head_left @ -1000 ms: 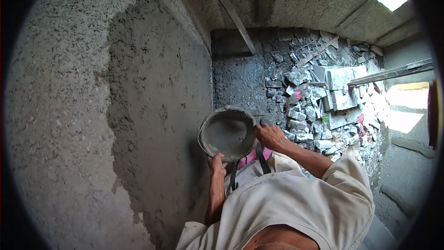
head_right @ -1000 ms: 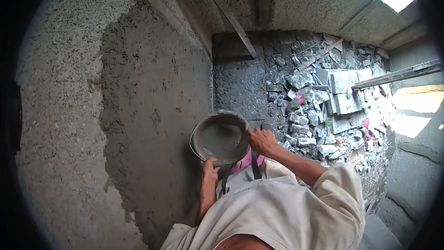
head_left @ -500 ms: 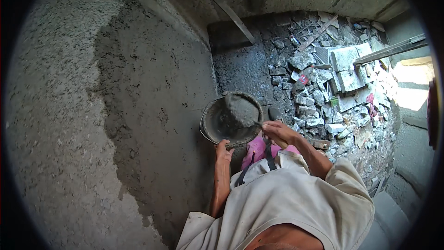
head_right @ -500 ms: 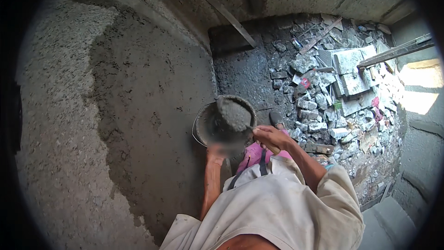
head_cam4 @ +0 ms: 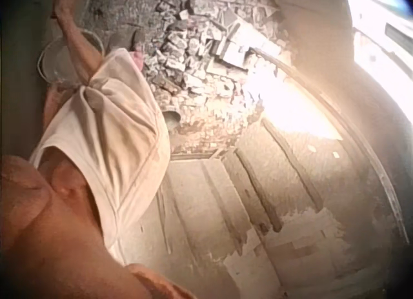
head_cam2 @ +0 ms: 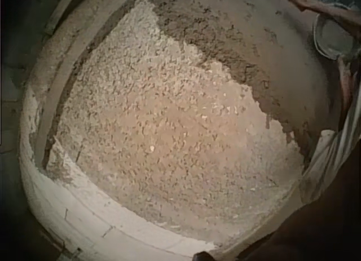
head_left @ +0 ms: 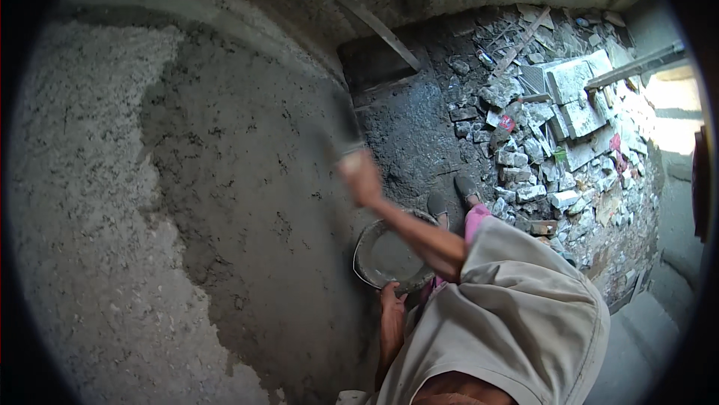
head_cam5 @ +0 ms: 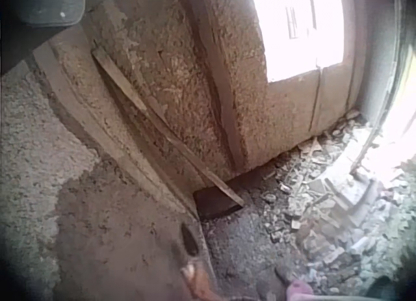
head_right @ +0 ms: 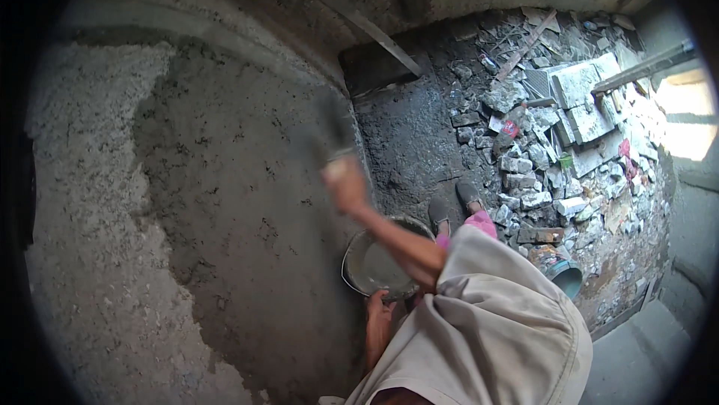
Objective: The person scoops mortar from a bucket with a trowel, spreads it onto a wall, and then levels the wet surface using a long straight board.
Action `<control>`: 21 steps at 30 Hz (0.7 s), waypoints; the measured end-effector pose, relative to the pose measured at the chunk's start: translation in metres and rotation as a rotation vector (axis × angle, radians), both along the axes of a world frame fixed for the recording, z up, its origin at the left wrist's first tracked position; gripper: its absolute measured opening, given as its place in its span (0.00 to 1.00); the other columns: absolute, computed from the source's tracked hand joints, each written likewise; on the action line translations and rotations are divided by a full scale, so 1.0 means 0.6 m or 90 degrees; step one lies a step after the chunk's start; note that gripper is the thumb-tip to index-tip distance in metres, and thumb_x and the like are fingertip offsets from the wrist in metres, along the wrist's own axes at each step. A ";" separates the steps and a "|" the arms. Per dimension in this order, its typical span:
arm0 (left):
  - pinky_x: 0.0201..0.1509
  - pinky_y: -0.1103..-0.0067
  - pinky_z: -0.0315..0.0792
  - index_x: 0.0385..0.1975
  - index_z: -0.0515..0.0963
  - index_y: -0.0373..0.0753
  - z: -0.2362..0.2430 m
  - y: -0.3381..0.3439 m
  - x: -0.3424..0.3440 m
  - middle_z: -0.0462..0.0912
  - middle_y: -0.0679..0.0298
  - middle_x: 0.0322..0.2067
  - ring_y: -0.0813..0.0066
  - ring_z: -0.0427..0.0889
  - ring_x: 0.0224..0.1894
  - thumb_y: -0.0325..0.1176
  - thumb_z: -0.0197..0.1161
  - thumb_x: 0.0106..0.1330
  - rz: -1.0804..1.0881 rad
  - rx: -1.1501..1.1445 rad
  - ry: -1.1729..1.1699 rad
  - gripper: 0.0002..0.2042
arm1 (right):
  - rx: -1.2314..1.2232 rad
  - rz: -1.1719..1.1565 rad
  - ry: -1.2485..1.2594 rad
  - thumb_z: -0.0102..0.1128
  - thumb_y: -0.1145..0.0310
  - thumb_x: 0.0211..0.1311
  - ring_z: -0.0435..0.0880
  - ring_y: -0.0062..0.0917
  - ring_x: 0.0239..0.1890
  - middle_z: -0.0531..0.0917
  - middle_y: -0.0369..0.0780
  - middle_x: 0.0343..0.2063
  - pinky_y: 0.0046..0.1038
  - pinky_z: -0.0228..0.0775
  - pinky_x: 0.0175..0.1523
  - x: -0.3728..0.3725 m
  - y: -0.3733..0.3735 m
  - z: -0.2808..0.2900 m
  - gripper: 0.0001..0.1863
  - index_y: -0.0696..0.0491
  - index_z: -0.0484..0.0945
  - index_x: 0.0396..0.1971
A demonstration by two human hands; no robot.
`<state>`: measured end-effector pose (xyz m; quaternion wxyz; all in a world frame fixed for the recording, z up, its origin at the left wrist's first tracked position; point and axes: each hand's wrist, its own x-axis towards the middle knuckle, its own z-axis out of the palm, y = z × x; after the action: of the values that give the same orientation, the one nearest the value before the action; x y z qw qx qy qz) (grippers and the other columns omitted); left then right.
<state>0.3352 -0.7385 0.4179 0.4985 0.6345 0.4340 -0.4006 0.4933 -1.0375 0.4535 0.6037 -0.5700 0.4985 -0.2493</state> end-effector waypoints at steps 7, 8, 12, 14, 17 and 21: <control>0.40 0.60 0.79 0.51 0.70 0.46 0.027 -0.042 0.012 0.76 0.61 0.45 0.60 0.79 0.44 0.25 0.62 0.47 0.074 -0.048 -0.018 0.26 | 0.038 0.358 -0.443 0.57 0.52 0.65 0.80 0.41 0.38 0.77 0.45 0.37 0.38 0.72 0.44 -0.117 0.095 0.410 0.25 0.56 0.68 0.51; 0.40 0.60 0.79 0.52 0.70 0.46 0.037 -0.056 0.018 0.76 0.61 0.46 0.60 0.79 0.44 0.25 0.61 0.48 0.083 -0.062 -0.025 0.26 | -0.002 0.449 -0.365 0.58 0.52 0.65 0.80 0.41 0.39 0.77 0.46 0.38 0.38 0.72 0.44 -0.158 0.069 0.395 0.25 0.56 0.68 0.51; 0.43 0.60 0.76 0.53 0.68 0.47 0.047 -0.086 0.042 0.74 0.61 0.48 0.59 0.77 0.48 0.28 0.63 0.47 -0.009 -0.039 -0.046 0.28 | -0.274 0.686 0.128 0.53 0.52 0.65 0.84 0.43 0.36 0.80 0.46 0.42 0.41 0.77 0.40 -0.341 -0.018 0.251 0.21 0.49 0.71 0.52; 0.45 0.60 0.73 0.53 0.66 0.48 0.055 -0.101 0.045 0.74 0.61 0.50 0.60 0.74 0.52 0.30 0.64 0.46 -0.085 0.013 -0.057 0.29 | -0.260 0.726 0.314 0.50 0.54 0.66 0.85 0.43 0.35 0.80 0.46 0.41 0.42 0.77 0.39 -0.410 -0.028 0.162 0.19 0.50 0.70 0.51; 0.54 0.52 0.68 0.55 0.63 0.42 0.093 -0.131 0.055 0.69 0.58 0.53 0.58 0.70 0.56 0.29 0.63 0.46 -0.118 -0.026 -0.133 0.31 | -0.257 0.698 0.513 0.49 0.57 0.67 0.85 0.44 0.35 0.81 0.49 0.38 0.44 0.77 0.37 -0.430 -0.021 0.101 0.20 0.52 0.69 0.53; 0.55 0.51 0.68 0.56 0.62 0.40 0.146 -0.198 0.050 0.69 0.55 0.54 0.55 0.71 0.55 0.31 0.62 0.48 -0.292 0.063 -0.167 0.31 | -0.208 0.607 0.419 0.47 0.57 0.67 0.83 0.40 0.26 0.80 0.47 0.23 0.41 0.74 0.30 -0.445 0.009 -0.071 0.16 0.54 0.73 0.44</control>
<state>0.3649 -0.8571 0.5054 0.4151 0.7861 0.2300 -0.3959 0.2262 -1.0320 0.4109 0.3674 -0.8634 0.3036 0.1652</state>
